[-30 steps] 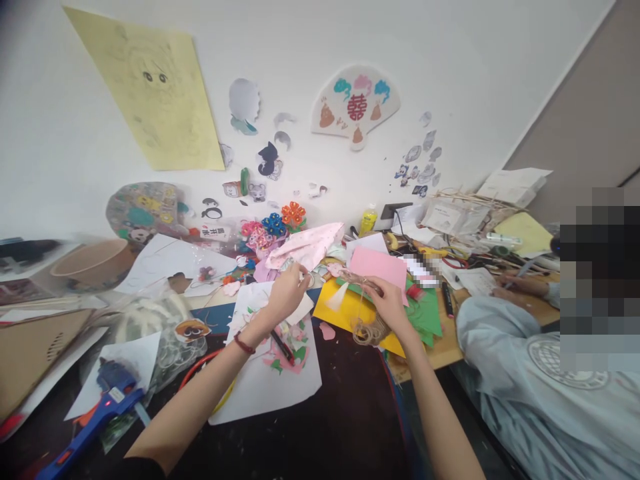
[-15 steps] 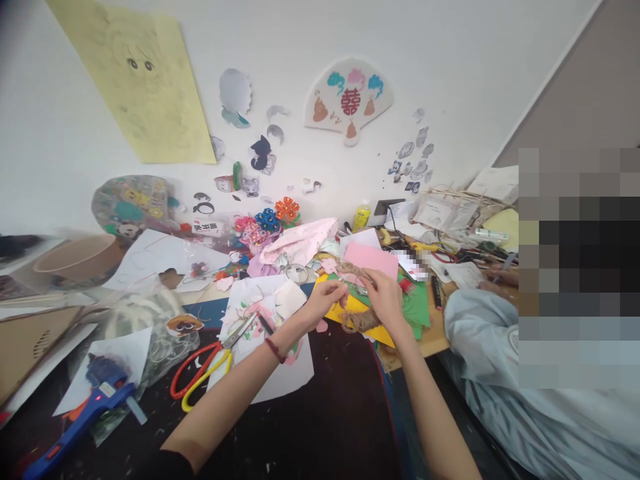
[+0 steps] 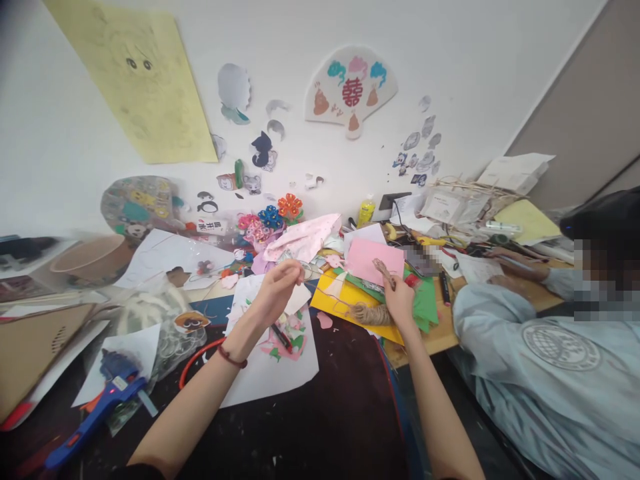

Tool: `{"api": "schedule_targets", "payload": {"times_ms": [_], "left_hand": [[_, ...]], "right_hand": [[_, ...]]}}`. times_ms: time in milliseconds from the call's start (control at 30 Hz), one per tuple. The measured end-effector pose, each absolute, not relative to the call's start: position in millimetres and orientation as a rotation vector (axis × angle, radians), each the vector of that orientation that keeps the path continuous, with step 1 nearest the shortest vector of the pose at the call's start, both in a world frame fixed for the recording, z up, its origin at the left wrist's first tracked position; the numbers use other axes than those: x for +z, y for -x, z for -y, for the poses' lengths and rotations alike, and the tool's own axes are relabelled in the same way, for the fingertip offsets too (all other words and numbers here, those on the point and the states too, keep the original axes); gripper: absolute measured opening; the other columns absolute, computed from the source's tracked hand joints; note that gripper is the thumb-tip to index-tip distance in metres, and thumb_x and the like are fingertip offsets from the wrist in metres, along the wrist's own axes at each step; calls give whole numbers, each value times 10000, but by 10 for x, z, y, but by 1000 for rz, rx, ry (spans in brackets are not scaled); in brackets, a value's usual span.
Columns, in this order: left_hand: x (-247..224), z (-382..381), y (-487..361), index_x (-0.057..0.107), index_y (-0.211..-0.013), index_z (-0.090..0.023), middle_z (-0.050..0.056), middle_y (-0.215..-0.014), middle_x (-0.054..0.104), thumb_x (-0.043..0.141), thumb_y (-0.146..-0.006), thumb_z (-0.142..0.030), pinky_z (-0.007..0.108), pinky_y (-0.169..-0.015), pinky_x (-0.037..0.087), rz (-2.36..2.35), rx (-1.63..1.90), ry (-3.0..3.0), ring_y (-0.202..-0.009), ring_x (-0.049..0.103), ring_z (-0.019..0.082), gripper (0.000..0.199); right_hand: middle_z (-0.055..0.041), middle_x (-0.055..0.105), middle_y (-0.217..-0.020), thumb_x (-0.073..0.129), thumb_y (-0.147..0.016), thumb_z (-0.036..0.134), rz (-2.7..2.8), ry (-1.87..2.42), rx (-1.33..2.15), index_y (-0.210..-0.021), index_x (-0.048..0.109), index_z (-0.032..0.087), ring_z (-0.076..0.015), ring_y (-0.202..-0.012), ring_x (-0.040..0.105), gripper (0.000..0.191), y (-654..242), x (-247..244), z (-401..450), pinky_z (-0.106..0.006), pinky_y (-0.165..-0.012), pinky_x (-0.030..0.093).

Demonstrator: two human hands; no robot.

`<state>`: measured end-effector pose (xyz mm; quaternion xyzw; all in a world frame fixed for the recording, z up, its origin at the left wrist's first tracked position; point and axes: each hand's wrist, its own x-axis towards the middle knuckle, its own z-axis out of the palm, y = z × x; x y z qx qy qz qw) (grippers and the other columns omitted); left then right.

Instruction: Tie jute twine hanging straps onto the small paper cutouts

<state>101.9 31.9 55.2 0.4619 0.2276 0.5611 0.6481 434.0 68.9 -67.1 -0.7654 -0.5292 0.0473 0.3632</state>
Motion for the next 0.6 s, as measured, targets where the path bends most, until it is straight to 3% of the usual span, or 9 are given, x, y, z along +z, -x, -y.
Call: {"api": "schedule_targets", "payload": {"times_ms": [100, 267, 367, 433, 500, 533, 600], "left_hand": [[659, -266, -1010, 651, -884, -183, -16, -735, 579, 841, -711, -398, 245, -772, 448, -456, 1328, -979, -755, 566, 104, 335], [818, -141, -925, 619, -909, -194, -44, -778, 592, 801, -763, -345, 219, -571, 387, -423, 1288, -944, -480, 390, 9, 278], [891, -62, -815, 642, -942, -186, -31, -767, 628, 768, -821, -318, 206, -493, 302, -431, 1244, -1036, -434, 362, 5, 219], [912, -44, -758, 655, -984, -182, -6, -806, 659, 718, -874, -329, 206, -499, 313, -453, 1215, -1156, -464, 422, 22, 194], [899, -69, -727, 649, -1034, -178, 15, -858, 679, 666, -910, -343, 214, -555, 384, -513, 1203, -1305, -530, 490, 45, 207], [879, -96, -721, 635, -1063, -176, 21, -868, 682, 636, -923, -348, 220, -580, 413, -576, 1193, -1393, -552, 511, 56, 222], [816, -161, -721, 587, -1118, -177, 23, -860, 681, 560, -944, -340, 229, -577, 434, -751, 1145, -1592, -539, 514, 70, 240]], "right_hand": [[-107, 640, -1274, 623, -965, 381, 1385, 1974, 140, -1277, 607, 166, -232, -1096, 657, 379, -4286, -746, -708, -450, -917, 576], [-107, 637, -1279, 624, -964, 380, 1373, 1899, 137, -1279, 605, 166, -233, -1100, 656, 382, -4306, -726, -681, -452, -921, 574], [-97, 651, -1240, 626, -964, 379, 1340, 1812, 142, -1253, 614, 161, -215, -1058, 666, 362, -4340, -635, -610, -431, -895, 582], [-71, 698, -1024, 614, -964, 414, 1322, 1744, 163, -1119, 661, 138, -176, -868, 679, 319, -4318, -537, -538, -357, -768, 587], [-43, 640, -660, 561, -955, 505, 1320, 1656, 193, -903, 706, 137, -170, -588, 594, 398, -4254, -403, -454, -297, -546, 507], [-19, 584, -565, 530, -953, 539, 1317, 1612, 203, -875, 710, 149, -160, -506, 534, 437, -4215, -322, -411, -282, -477, 449], [-3, 583, -569, 512, -944, 560, 1311, 1532, 200, -995, 718, 158, -144, -469, 496, 455, -4141, -137, -325, -272, -452, 402]]}}
